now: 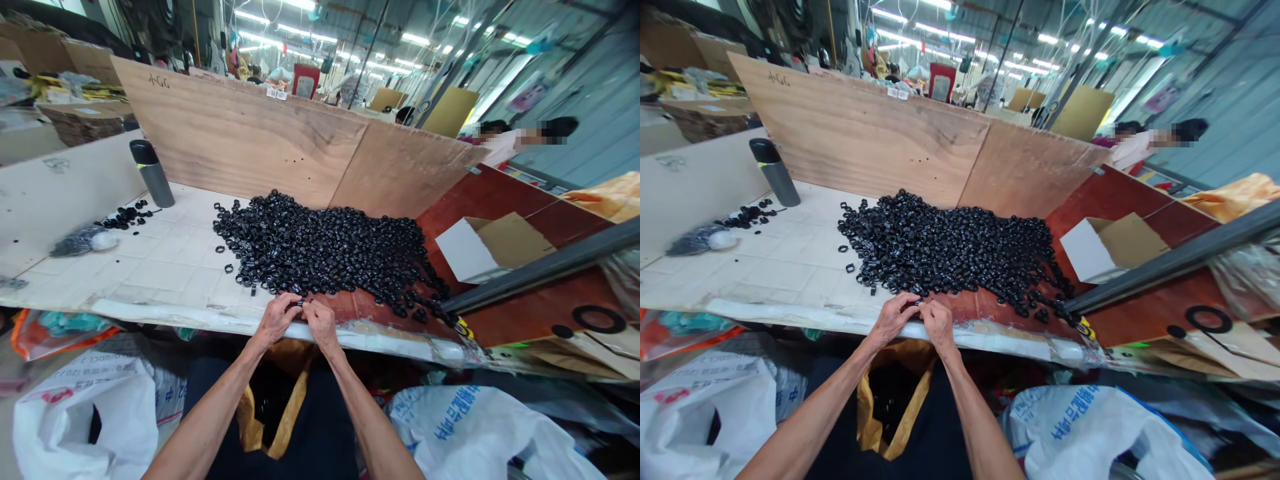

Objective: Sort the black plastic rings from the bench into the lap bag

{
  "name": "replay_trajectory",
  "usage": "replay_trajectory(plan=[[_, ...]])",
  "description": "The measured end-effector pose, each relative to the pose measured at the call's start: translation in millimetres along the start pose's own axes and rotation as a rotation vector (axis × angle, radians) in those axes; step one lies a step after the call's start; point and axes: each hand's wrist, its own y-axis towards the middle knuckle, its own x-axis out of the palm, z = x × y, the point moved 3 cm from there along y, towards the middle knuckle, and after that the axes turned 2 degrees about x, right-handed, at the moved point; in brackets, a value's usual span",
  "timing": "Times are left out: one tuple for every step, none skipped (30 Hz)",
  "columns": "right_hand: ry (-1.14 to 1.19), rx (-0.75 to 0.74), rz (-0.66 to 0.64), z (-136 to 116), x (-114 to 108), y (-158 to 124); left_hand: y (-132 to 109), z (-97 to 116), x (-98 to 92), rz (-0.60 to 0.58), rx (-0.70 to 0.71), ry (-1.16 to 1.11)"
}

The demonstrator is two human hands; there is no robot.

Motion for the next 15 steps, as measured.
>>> replay_trajectory(plan=[[-0.009,-0.027,0.009,-1.5,-0.4,-0.2,0.0,-0.4,-0.1,0.006,-0.005,-0.006],[0.007,-0.035,0.017,-2.4,-1.1,-0.4,-0.1,-0.8,-0.2,0.011,-0.010,-0.012],[0.038,-0.024,0.019,-2.7,-1.8,-0.6,-0.4,-1.4,-0.2,0.014,-0.015,-0.017],[0.071,-0.003,0.013,-2.8,-2.6,-0.6,-0.8,-2.1,-0.2,0.017,-0.020,-0.021],[0.097,0.017,-0.008,-2.7,-3.2,-0.6,-1.2,-2.8,-0.2,0.021,-0.024,-0.024],[0.112,0.032,-0.032,-2.7,-3.7,-0.4,-1.7,-3.6,-0.2,0.024,-0.027,-0.026],[0.115,0.040,-0.043,-2.7,-4.6,-0.1,-2.1,-4.3,-0.3,0.026,-0.029,-0.026],[0.115,0.042,-0.044,-2.7,-5.7,0.3,-2.2,-4.9,-0.5,0.030,-0.032,-0.025],[0.122,0.042,-0.039,-2.4,-6.6,0.9,-2.1,-5.1,-0.8,0.032,-0.035,-0.022],[0.140,0.041,-0.039,-2.1,-6.9,1.5,-1.7,-4.9,-1.1,0.030,-0.038,-0.019],[0.161,0.045,-0.048,-1.4,-6.3,2.0,-1.0,-4.3,-1.3,0.019,-0.039,-0.015],[0.181,0.059,-0.062,-0.6,-4.9,2.2,-0.1,-3.3,-1.2,0.004,-0.038,-0.011],[0.198,0.081,-0.078,0.4,-2.8,2.1,0.5,-2.0,-1.1,-0.012,-0.035,-0.006],[0.208,0.110,-0.087,1.3,-0.6,1.3,0.6,-0.6,-1.0,-0.026,-0.029,0.002],[0.209,0.138,-0.079,2.2,1.2,0.0,-0.3,0.9,-0.9,-0.036,-0.019,0.014]])
